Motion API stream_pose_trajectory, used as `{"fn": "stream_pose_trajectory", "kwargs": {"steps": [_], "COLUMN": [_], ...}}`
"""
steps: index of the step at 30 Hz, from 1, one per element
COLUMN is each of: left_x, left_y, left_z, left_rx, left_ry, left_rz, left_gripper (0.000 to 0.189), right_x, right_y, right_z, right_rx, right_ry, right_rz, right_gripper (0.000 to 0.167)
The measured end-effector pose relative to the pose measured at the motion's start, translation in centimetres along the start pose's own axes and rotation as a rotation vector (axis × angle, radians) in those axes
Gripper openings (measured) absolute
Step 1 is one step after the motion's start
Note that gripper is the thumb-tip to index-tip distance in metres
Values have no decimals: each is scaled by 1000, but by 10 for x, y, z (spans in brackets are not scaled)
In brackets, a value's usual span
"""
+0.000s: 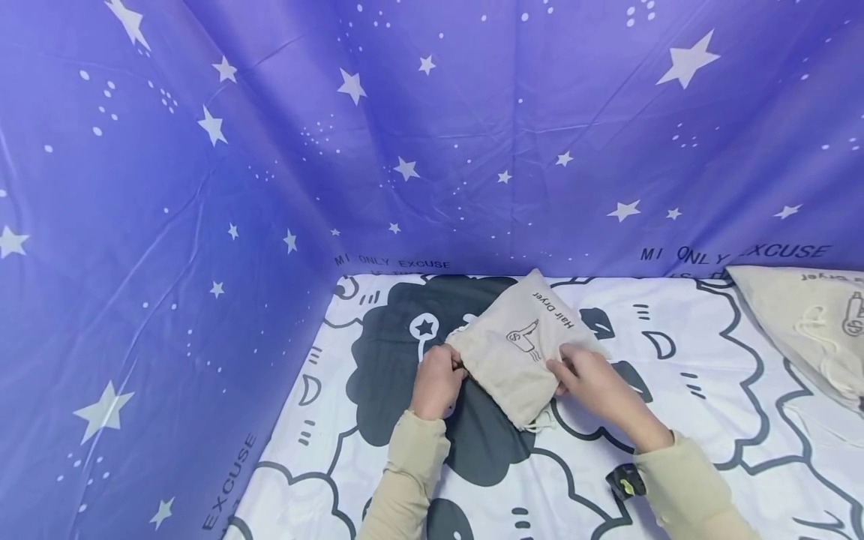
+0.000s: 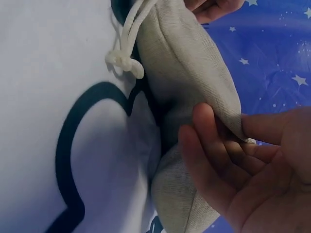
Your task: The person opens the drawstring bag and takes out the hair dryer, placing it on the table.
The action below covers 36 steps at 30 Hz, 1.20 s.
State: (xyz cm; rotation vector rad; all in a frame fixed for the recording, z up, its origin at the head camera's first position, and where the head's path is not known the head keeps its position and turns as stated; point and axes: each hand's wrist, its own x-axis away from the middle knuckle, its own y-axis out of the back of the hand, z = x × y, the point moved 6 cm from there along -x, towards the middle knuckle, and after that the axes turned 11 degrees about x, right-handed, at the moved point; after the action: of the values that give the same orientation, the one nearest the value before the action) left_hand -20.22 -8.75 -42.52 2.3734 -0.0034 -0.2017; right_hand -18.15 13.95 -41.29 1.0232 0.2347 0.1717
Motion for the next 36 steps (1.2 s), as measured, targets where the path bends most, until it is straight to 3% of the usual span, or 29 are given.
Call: {"fn": "stream_pose_trajectory", "kwargs": {"steps": [4,8,14,19,25,26,30,36], "left_x": [0,2,2,1,-1,-2,-4,-4], "left_y": [2,4,2,-4,-10,-11,-14,-14], "left_z": [1,0,-4,-8,-11,-10,-10,-5], "left_rx": [-8,-44,-66,-43,-75,-79,-92,-71], "left_ry": [12,7,-63,-119,-127,-127,-125,-121], "left_rz": [11,18,41,51,84,92,122,127], "left_gripper": [12,13,16,18,34,34,35,33], "right_x": [2,0,-7,-11,-11,-11,-10,-11], "right_y": [4,18,40,32,25,25,24,24], "right_z": [-1,-14,-47,-63,-70,-72,-77,-83], "right_rx": [35,27,85,89,171,199,284,318], "right_ry": [17,2,-73,-80,-69,-71,-86,-84], "right_rz": [-2,10,-44,22,22,15,13,-7], "right_gripper": [30,30,29,30,53,51,16,21]}}
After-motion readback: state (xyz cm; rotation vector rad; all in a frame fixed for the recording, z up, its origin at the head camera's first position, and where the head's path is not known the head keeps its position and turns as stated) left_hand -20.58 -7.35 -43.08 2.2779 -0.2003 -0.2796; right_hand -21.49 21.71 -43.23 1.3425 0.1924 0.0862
